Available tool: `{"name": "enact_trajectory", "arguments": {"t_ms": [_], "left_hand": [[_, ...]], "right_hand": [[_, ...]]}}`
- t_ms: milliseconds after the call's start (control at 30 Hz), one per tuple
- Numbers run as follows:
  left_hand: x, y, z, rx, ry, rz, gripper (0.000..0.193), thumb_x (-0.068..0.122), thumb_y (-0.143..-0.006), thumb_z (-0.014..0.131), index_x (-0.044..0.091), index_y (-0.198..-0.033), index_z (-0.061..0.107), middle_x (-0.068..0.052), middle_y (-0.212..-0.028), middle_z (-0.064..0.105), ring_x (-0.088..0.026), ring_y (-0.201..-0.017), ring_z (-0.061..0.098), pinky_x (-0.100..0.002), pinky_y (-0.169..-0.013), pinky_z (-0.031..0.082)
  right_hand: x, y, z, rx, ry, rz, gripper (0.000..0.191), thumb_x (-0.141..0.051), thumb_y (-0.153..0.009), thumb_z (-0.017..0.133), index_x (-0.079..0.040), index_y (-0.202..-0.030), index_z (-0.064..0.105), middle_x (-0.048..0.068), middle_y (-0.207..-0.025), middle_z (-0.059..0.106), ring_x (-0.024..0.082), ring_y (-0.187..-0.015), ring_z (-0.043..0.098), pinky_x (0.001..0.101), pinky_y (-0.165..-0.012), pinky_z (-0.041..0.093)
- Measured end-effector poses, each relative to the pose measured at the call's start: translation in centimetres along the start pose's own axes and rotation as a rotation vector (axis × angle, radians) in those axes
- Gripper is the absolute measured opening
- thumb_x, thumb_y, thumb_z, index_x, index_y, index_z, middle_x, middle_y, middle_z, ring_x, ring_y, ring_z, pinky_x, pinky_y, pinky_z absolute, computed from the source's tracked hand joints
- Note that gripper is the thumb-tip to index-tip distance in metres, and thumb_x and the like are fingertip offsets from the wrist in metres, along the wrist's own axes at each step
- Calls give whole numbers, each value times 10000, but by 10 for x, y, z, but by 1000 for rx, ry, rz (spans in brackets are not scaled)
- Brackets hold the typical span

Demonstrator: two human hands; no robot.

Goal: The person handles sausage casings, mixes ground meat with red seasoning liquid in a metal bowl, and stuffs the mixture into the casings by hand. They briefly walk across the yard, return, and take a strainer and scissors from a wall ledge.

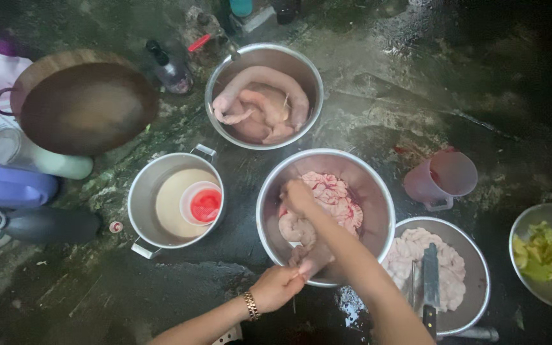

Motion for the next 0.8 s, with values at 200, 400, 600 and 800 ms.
{"name": "enact_trajectory", "arguments": {"t_ms": [200,400,600,800], "left_hand": [[2,6,-5,42,20,22,506,411,-1045,476,30,-750,629,-176,-639,626,-327,-620,663,-452,-629,512],[13,11,-14,78,-8,-30,506,418,-1042,458,32,-772,642,-138,-631,651,-274,-591,666,-434,-627,528],[49,18,-34,149,70,-41,424,398,-1025,450,92,-991,742,-29,-735,750,-159,-635,723,-338,-643,575],[83,16,-73,244,257,-39,385,341,-1012,453,169,-1249,702,-16,-937,760,-100,-691,729,-259,-592,586]], "right_hand": [[43,-1,-46,120,-129,-32,102,-189,-743,769,-130,-809,822,153,-833,759,325,-773,739,444,-747,584],[93,48,-91,156,-544,222,56,-128,-772,798,-86,-804,816,64,-747,772,141,-688,713,322,-675,567],[113,105,-115,171,-894,307,43,-24,-829,748,-21,-815,789,32,-707,729,107,-603,622,282,-557,494],[105,150,-152,247,-1150,264,56,14,-836,716,19,-841,771,52,-750,727,112,-611,596,262,-542,457]]}}
Point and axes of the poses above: each hand's wrist, its own y-axis away from the middle knuckle, its own z-axis out of the palm, x = y × z, the point moved 5 cm from there along -y, towards the middle knuckle
